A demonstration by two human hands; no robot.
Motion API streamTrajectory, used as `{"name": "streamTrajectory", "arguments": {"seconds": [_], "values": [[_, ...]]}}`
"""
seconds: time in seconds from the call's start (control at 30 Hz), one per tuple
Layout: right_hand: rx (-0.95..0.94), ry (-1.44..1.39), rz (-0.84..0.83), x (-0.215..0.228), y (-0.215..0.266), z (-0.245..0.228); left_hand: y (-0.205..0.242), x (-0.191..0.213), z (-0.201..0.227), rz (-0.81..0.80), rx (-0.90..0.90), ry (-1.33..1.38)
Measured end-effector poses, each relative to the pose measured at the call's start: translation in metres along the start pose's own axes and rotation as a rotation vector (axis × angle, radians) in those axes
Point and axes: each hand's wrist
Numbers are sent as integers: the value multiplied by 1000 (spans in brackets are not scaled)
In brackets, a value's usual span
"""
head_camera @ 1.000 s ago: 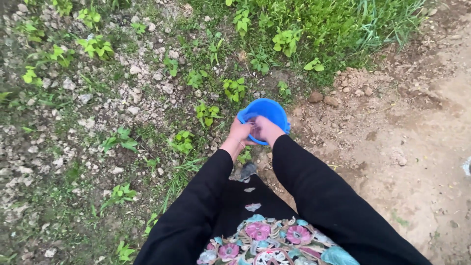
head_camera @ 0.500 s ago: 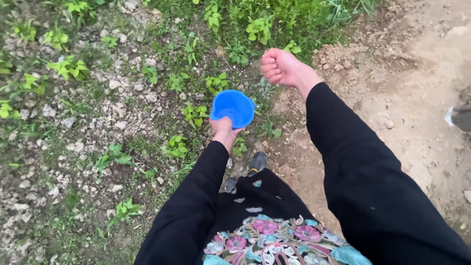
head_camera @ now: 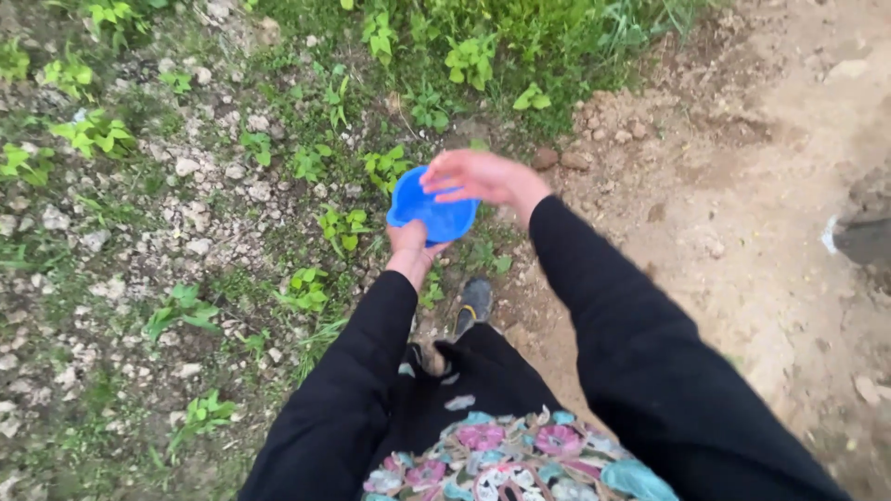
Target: The person repeatedly scoops water from a blue bucket using a blue plastic scoop and pours it onto small plants in a garden bed. The person walks along a dirt path, refills the scoop from the bucket, and waters several plants in sequence.
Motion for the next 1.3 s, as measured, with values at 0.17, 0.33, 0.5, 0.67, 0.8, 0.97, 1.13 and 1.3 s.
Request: {"name": "streamTrajectory", "arguments": {"seconds": [0.17, 0.33, 0.5, 0.67, 0.8, 0.97, 1.13, 1.3], "values": [[-127, -16, 163, 32, -45, 63, -47, -9, -30, -92, -31, -70], [-236, -530, 461, 120, -107, 148, -76, -38, -48, -146, -81, -232], [192, -1008, 1019, 243, -183, 258, -69, -96, -70, -233, -125, -492], [352, -1379, 94, 330, -172, 266, -79, -154, -76, -349, 46, -367], [-98, -1461, 898, 348, -153, 149, -104, -196, -78, -329, 76, -311], [600, -924, 508, 331, -41, -61, -88, -244, -56, -305, 34, -269], [279, 121, 1144, 327, -20, -7, -128, -282, -55, -254, 32, -265], [41, 263, 978, 373, -8, 44, -147, -303, -58, -284, 75, -324]]}}
Point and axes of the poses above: each hand's wrist, its own y-axis away from the middle knuckle, its own x-axis out of the back of the hand, z = x × y, and after that the axes turned 5 degrees about -z, right-handed
